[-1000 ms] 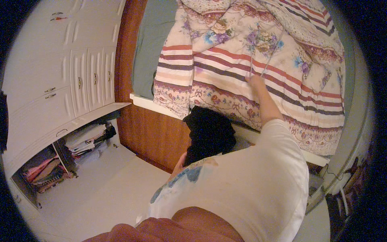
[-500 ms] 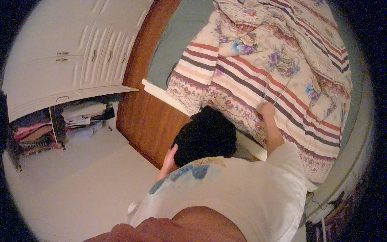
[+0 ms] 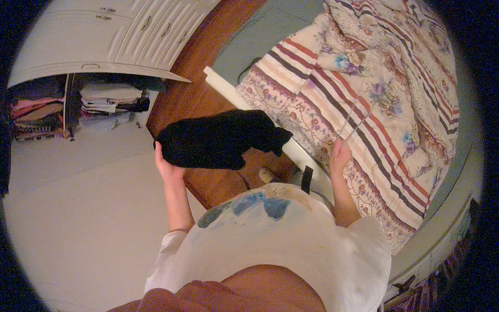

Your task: The person removes a striped shirt from a hanger and places it on a shelf. They then remove a pair of jeans and a pair of black shorts from hangers, briefly inspecting each item before placing them on a bed.

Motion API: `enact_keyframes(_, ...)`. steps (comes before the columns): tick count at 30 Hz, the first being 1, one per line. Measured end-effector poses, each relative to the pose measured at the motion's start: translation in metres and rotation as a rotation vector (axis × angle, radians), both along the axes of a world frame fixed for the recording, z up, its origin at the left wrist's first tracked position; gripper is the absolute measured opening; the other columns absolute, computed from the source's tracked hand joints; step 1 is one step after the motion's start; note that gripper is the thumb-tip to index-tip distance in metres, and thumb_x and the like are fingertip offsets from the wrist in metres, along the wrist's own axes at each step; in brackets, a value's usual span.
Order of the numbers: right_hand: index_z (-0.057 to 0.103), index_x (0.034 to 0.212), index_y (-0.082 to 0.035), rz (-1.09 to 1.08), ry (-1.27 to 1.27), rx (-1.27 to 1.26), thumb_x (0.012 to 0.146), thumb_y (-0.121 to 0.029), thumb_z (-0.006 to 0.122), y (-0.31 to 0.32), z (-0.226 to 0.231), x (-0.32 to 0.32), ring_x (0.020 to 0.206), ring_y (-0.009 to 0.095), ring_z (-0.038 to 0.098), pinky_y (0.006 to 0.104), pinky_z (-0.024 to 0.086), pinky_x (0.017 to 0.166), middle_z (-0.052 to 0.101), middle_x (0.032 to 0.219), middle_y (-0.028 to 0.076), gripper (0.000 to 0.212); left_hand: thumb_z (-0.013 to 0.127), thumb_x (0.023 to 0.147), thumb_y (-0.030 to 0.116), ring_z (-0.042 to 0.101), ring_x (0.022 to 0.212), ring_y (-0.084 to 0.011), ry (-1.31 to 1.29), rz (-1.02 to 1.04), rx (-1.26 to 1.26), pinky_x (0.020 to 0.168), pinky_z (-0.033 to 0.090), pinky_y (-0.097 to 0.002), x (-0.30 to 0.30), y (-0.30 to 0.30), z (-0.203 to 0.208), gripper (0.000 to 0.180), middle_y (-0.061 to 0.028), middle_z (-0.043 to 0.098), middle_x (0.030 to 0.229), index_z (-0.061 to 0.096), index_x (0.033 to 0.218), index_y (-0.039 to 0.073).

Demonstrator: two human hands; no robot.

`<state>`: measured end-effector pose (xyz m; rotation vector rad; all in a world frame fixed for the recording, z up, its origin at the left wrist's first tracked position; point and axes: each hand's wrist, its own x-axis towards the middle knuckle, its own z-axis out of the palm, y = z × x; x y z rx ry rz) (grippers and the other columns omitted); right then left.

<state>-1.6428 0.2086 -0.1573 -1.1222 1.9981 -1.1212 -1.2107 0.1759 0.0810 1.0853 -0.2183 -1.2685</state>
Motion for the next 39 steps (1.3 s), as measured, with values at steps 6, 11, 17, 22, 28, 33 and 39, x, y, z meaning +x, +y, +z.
enact_keyframes(6,0.055,0.069,-0.002,0.55,-0.248,-0.141,0.087,-0.012,0.063,0.005,0.034,0.112,0.056,0.01,0.045,0.0257,0.038,0.052,0.048,0.058,0.002,0.021,0.044,0.093,0.036,0.049,0.119,-0.0303,-0.01,0.026,-0.067,0.102,0.037,-0.0439,0.038,0.009,0.004,0.048,-0.0137,0.052,0.129,0.049,0.127,0.002)
enact_keyframes(11,0.052,0.069,-0.001,0.65,-0.425,-0.16,0.091,-0.02,0.058,-0.022,0.115,0.193,0.057,0.009,0.041,0.0257,0.036,0.051,0.044,0.057,0.0,0.03,0.046,0.094,0.027,0.052,0.114,-0.029,-0.039,0.06,-0.101,0.099,0.04,-0.0423,0.088,0.042,-0.022,0.039,-0.0124,0.053,0.125,0.047,0.126,0.004)
enact_keyframes(17,0.05,0.066,-0.001,1.056,-0.386,-0.048,0.091,-0.019,0.058,0.032,0.151,0.23,0.054,0.008,0.035,0.0286,0.029,0.047,0.038,0.056,0.0,0.032,0.053,0.092,0.015,0.056,0.103,-0.0234,-0.317,0.264,-0.07,0.091,0.045,-0.0341,0.124,0.078,-0.007,0.031,-0.0102,0.056,0.115,0.047,0.12,0.005)
enact_keyframes(22,0.052,0.069,-0.001,1.194,-0.371,-0.156,0.091,-0.015,0.057,0.054,0.16,0.282,0.053,0.011,0.037,0.0294,0.032,0.048,0.039,0.057,0.005,0.026,0.062,0.087,0.008,0.055,0.094,-0.0152,-0.698,0.476,-0.017,0.083,0.045,-0.029,0.147,0.097,-0.016,0.026,-0.0051,0.059,0.103,0.052,0.11,0.003)
enact_keyframes(28,0.051,0.072,-0.001,1.259,-0.34,-0.211,0.093,-0.018,0.054,0.068,0.185,0.34,0.051,0.013,0.035,0.0308,0.031,0.047,0.037,0.056,0.008,0.027,0.07,0.079,0.007,0.057,0.091,-0.0179,-1.126,0.524,0.071,0.083,0.045,-0.0299,0.148,0.123,-0.007,0.032,-0.0085,0.06,0.098,0.052,0.105,0.001)
enact_keyframes(33,0.048,0.068,-0.003,1.317,-0.354,-0.21,0.094,-0.021,0.053,0.077,0.182,0.393,0.053,0.01,0.034,0.0279,0.029,0.047,0.037,0.056,0.004,0.032,0.071,0.073,-0.001,0.059,0.096,-0.0265,-1.357,0.449,0.041,0.086,0.045,-0.0342,0.139,0.15,-0.009,0.044,-0.0155,0.059,0.102,0.051,0.112,0.0)
enact_keyframes(39,0.044,0.061,-0.009,1.159,-0.769,0.051,0.096,-0.03,0.048,0.08,0.232,0.432,0.051,0.005,0.035,0.023,0.026,0.045,0.04,0.057,-0.005,0.041,0.064,0.078,-0.002,0.057,0.097,-0.0238,-1.279,0.472,0.046,0.087,0.044,-0.0317,0.175,0.187,-0.013,0.043,-0.0138,0.057,0.107,0.048,0.118,0.003)
